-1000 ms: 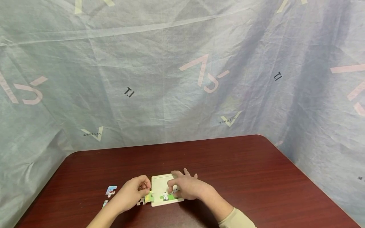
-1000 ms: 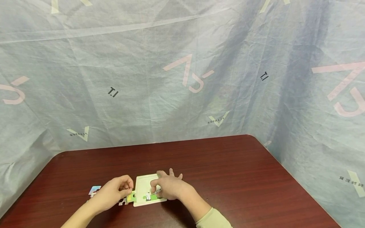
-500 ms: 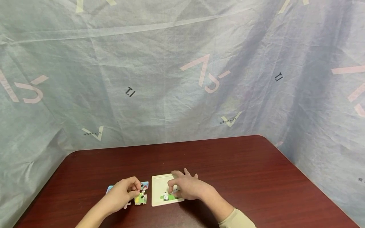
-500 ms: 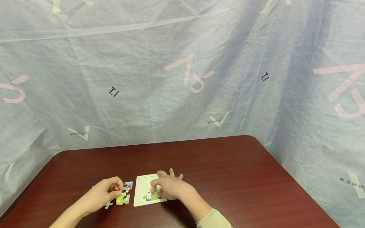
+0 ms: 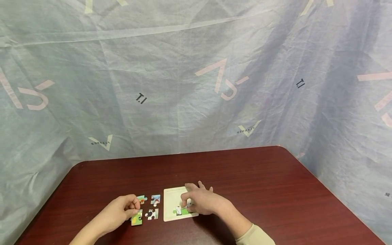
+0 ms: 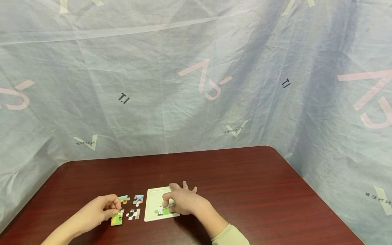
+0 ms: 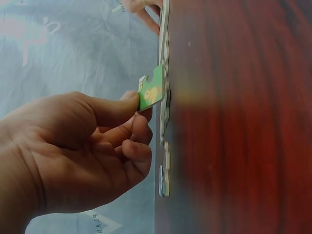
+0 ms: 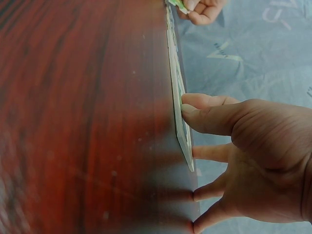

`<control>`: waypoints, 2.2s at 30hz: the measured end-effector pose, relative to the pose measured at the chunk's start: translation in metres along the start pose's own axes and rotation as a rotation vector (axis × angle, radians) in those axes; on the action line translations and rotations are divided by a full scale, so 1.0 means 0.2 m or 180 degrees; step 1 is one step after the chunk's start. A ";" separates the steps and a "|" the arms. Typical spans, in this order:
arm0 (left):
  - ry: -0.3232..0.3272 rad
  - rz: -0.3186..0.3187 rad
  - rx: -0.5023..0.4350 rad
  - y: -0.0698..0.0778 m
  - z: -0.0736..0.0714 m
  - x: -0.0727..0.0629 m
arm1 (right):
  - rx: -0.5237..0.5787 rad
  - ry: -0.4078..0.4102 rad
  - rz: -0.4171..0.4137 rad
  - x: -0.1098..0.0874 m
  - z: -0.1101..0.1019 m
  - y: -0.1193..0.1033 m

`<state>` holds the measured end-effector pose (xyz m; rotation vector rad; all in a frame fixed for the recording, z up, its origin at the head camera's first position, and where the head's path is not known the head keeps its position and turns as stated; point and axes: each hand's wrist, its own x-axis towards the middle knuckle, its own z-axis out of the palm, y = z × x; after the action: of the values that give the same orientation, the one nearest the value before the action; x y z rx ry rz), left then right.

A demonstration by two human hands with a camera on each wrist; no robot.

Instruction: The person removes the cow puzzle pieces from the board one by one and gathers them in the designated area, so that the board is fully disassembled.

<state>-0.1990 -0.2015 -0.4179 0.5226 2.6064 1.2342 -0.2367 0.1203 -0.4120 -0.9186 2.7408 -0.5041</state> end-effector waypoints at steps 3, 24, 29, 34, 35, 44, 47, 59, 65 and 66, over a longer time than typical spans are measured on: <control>-0.0049 0.0049 0.0027 -0.02 -0.02 -0.02 | 0.0001 0.0013 0.0000 0.00 0.00 0.00; -0.0441 -0.0017 0.0061 -0.10 -0.15 -0.10 | 0.0036 -0.0001 0.0007 0.00 0.00 0.00; -0.0436 -0.0001 0.0175 -0.11 -0.16 -0.11 | 0.0027 0.0020 -0.0001 0.00 0.00 0.00; -0.0451 -0.0013 0.0261 -0.11 -0.18 -0.11 | 0.0048 0.0024 -0.0010 0.00 0.00 0.00; -0.0444 -0.0017 0.0270 -0.11 -0.18 -0.12 | 0.0046 0.0025 -0.0011 0.00 0.00 0.00; -0.0408 -0.0048 0.0282 -0.12 -0.18 -0.14 | 0.0072 0.0014 -0.0015 0.00 0.00 0.00; -0.0420 -0.0067 0.0298 -0.12 -0.19 -0.14 | 0.0086 0.0012 -0.0027 0.00 -0.01 0.00; -0.0375 -0.0149 0.0362 -0.11 -0.19 -0.13 | 0.0056 0.0020 -0.0031 0.00 0.00 0.00; -0.0372 -0.0056 0.0427 -0.09 -0.18 -0.12 | 0.0029 0.0034 -0.0022 0.00 0.00 0.00; -0.0381 -0.0041 0.0417 -0.09 -0.17 -0.11 | 0.0021 0.0034 -0.0015 0.00 0.00 0.00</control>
<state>-0.1939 -0.2447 -0.4091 0.5831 2.5966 1.0003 -0.2362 0.1212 -0.4118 -0.9236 2.7455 -0.5203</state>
